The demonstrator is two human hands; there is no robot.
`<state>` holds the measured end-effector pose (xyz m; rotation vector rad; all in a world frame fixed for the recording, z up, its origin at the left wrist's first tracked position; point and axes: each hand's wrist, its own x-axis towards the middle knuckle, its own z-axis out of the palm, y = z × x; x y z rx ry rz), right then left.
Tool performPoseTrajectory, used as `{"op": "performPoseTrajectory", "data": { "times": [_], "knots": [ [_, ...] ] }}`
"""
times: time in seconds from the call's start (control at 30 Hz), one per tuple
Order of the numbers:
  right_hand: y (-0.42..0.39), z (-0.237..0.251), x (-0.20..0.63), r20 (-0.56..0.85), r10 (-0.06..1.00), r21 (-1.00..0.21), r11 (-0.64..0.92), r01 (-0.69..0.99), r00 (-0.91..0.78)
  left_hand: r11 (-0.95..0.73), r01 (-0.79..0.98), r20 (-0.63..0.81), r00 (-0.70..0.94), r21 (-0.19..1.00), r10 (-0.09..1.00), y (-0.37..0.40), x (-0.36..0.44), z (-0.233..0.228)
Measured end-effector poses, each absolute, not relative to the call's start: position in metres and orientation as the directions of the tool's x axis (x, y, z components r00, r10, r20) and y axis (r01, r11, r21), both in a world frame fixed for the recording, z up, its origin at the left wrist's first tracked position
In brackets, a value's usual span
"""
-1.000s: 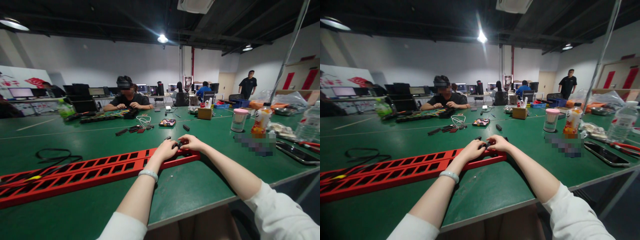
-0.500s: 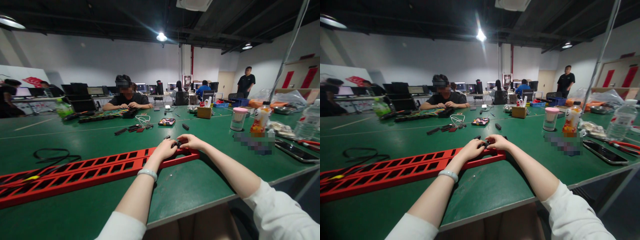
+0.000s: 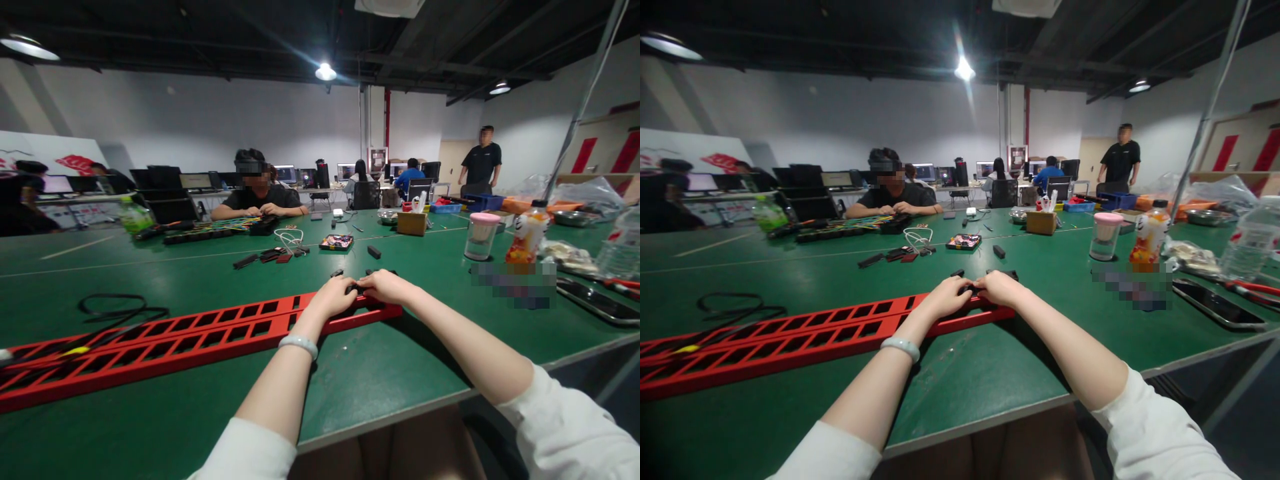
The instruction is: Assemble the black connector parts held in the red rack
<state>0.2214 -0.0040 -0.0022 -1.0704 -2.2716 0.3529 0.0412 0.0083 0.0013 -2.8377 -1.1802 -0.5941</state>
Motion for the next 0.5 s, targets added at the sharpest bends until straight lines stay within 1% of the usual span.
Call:
{"op": "performPoseTrajectory", "data": {
  "times": [0.1, 0.17, 0.23, 0.37, 0.5],
  "knots": [
    [-0.007, -0.009, 0.215, 0.424, 0.790, -0.465, 0.609, 0.643, -0.442, -0.715, 0.687, 0.351, 0.642, 0.132, 0.682, 0.011, 0.041, -0.001],
    [-0.009, -0.015, 0.212, 0.421, 0.796, -0.453, 0.600, 0.659, -0.436, -0.721, 0.682, 0.358, 0.647, 0.123, 0.673, 0.012, 0.041, -0.002],
    [-0.012, -0.020, 0.209, 0.387, 0.807, -0.427, 0.585, 0.689, -0.446, -0.730, 0.674, 0.368, 0.654, 0.113, 0.661, 0.013, 0.041, -0.004],
    [-0.018, -0.026, 0.206, 0.262, 0.848, -0.362, 0.529, 0.768, -0.460, -0.720, 0.686, 0.377, 0.642, 0.106, 0.668, 0.013, 0.043, -0.005],
    [-0.023, -0.021, 0.202, 0.229, 0.842, -0.309, 0.539, 0.784, -0.489, -0.708, 0.696, 0.362, 0.634, 0.118, 0.683, 0.012, 0.045, -0.005]
  ]
}}
